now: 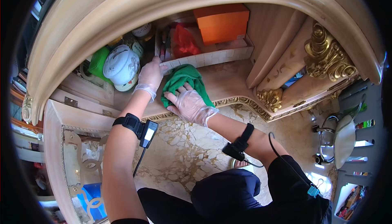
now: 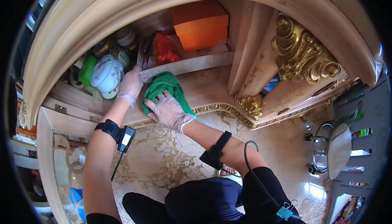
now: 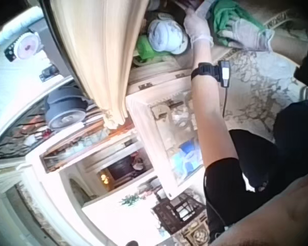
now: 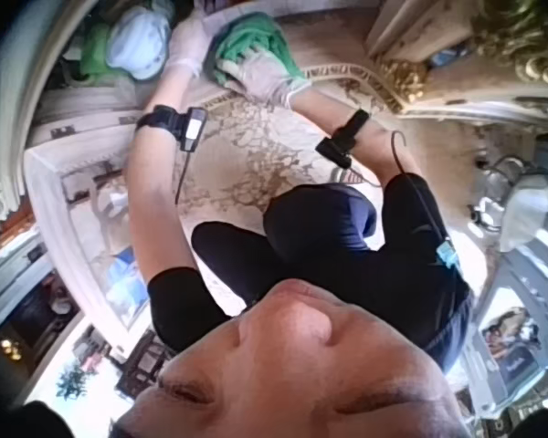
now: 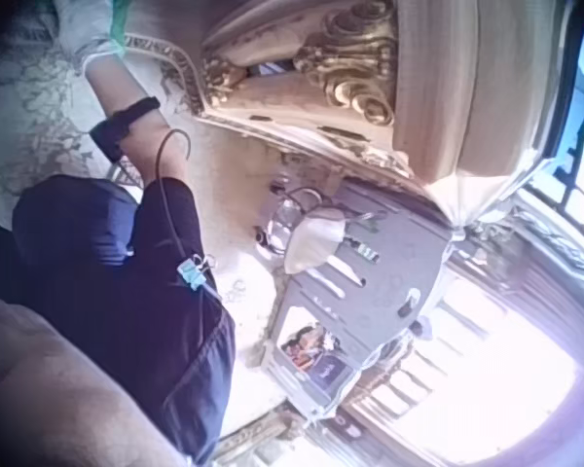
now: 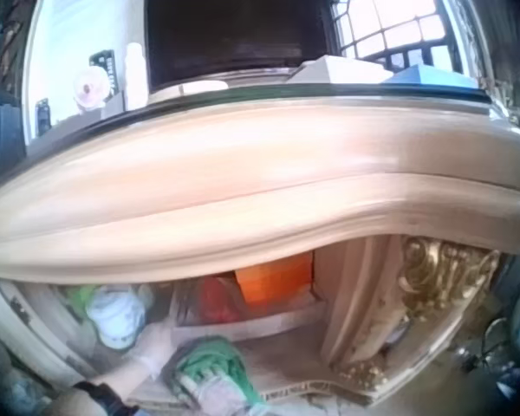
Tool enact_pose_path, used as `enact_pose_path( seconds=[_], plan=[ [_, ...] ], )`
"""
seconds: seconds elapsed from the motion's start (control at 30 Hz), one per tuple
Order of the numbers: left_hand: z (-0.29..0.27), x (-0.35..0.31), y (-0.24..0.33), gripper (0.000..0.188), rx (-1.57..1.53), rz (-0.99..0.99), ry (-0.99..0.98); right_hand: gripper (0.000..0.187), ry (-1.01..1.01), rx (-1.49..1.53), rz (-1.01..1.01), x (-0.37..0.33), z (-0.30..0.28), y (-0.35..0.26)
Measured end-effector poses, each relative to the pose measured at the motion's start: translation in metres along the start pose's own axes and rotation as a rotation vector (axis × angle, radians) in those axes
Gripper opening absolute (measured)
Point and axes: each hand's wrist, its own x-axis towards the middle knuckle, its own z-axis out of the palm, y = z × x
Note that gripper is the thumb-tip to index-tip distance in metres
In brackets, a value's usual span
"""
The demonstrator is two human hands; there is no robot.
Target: Cleaning and organizing items inside a wooden cabinet using a cloth and bucket.
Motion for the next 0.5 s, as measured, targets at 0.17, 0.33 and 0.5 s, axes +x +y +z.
enact_pose_path(
  seconds=[0.17,0.33,0.5],
  plan=[
    [-0.03,0.006,0.008,0.031,0.017,-0.018,0.041,0.036,0.1,-0.094,0.201,-0.019,-0.024,0.01],
    [-0.045,0.014,0.014,0.034,-0.026,-0.058,0.026,0.038,0.072,-0.301,0.384,-0.018,-0.03,0.02],
    [-0.044,0.025,0.017,0.033,-0.058,-0.031,0.046,0.04,0.055,-0.061,-0.12,0.029,0.027,0.024]
  ],
)
